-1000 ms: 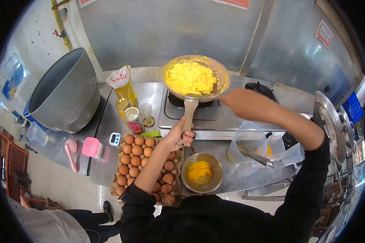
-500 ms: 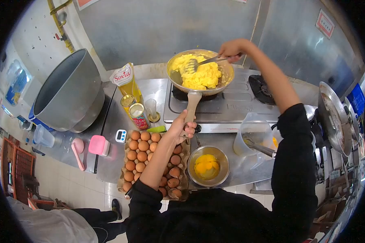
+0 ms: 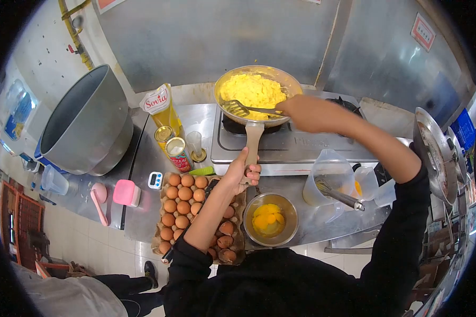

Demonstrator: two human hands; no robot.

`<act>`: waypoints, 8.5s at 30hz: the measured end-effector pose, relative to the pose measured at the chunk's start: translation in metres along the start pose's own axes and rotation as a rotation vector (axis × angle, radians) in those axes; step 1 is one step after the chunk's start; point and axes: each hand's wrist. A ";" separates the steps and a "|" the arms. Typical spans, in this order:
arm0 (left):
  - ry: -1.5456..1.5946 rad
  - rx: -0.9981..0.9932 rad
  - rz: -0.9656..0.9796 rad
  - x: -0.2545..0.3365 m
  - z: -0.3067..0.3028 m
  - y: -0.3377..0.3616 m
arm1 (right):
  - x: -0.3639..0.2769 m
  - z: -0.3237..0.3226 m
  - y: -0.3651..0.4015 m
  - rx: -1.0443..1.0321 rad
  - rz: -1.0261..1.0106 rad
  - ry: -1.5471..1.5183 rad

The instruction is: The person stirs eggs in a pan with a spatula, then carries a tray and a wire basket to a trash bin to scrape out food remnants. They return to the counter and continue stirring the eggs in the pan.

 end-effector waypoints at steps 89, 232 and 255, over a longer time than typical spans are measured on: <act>-0.053 0.003 -0.162 0.010 -0.006 0.011 | 0.199 0.053 -0.002 0.359 0.055 0.012; -0.002 -0.034 -0.049 0.000 -0.014 0.008 | 0.131 0.004 -0.039 0.009 0.239 -0.248; -0.066 -0.017 -0.088 0.006 -0.011 0.013 | 0.003 0.062 0.011 0.213 0.078 0.185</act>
Point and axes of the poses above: each hand's wrist, its own y-axis away from the middle knuckle, its own z-axis out of the palm, x = y × z, and after that the axes turned 14 degrees about -z, right-handed
